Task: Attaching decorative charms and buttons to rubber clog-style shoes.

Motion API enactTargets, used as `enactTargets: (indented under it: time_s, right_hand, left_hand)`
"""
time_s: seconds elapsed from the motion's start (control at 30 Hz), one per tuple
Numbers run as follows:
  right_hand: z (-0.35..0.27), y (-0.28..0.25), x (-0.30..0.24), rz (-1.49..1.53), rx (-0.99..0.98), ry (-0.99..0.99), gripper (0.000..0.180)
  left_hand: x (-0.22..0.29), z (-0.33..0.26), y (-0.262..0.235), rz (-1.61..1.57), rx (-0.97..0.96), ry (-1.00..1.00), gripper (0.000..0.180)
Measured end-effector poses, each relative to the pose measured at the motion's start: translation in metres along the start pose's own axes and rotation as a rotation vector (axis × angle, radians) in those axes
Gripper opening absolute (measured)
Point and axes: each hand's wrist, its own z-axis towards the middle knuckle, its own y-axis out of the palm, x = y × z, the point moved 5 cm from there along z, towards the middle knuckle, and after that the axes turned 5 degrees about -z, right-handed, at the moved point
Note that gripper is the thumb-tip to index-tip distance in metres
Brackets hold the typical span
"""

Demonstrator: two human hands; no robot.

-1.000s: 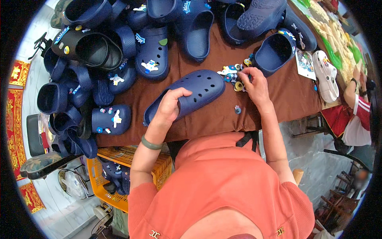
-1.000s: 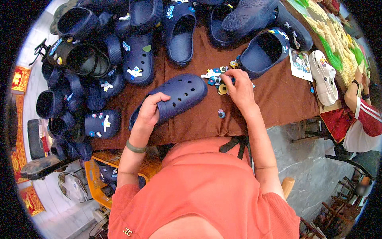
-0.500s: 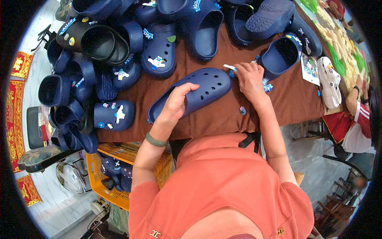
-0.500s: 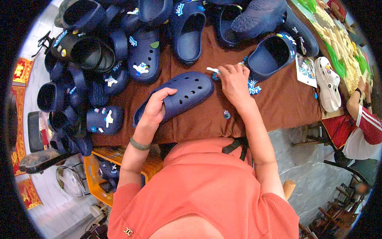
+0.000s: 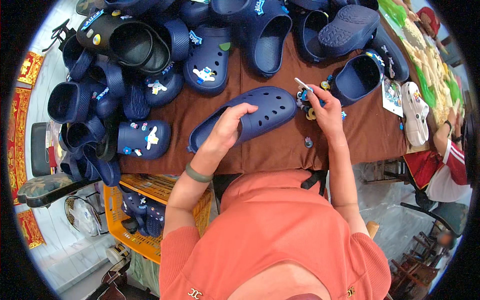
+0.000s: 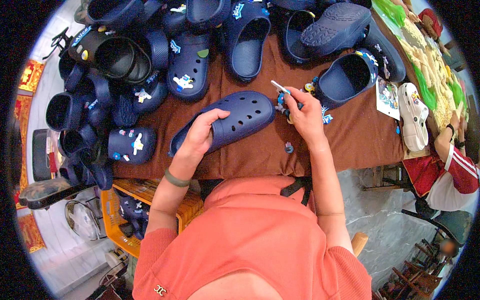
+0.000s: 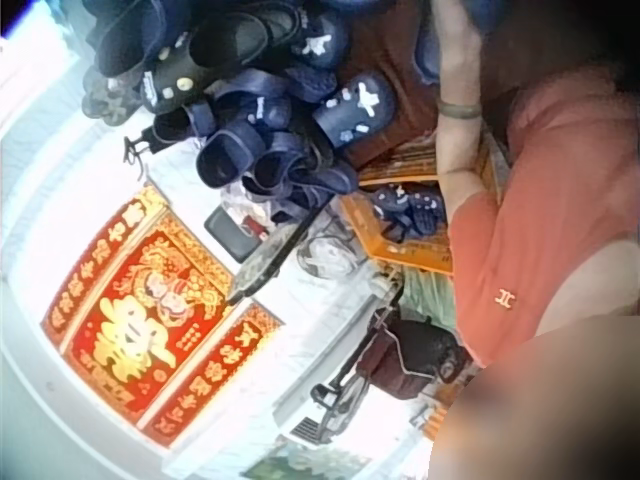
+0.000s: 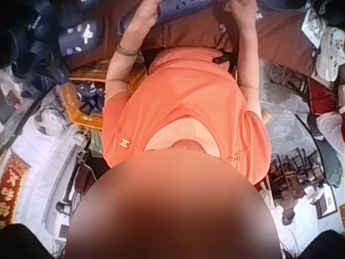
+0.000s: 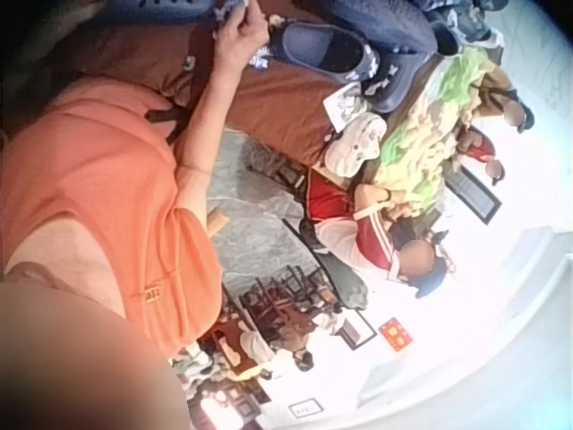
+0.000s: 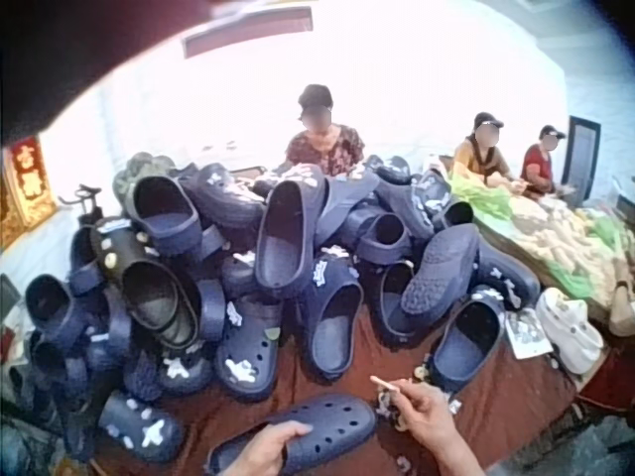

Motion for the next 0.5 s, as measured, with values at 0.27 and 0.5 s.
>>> enactTargets:
  time_s: [0.27, 0.5]
  right_hand:
    - [-0.001, -0.005, -0.007, -0.52, 0.074, -0.251, 0.02]
    - [-0.006, 0.012, -0.031, -0.561, 0.147, -0.409, 0.016]
  left_hand:
    - [0.001, -0.001, 0.003, 0.002, -0.036, 0.032, 0.025]
    - [0.0, 0.0, 0.002, -0.001, -0.014, 0.021, 0.024]
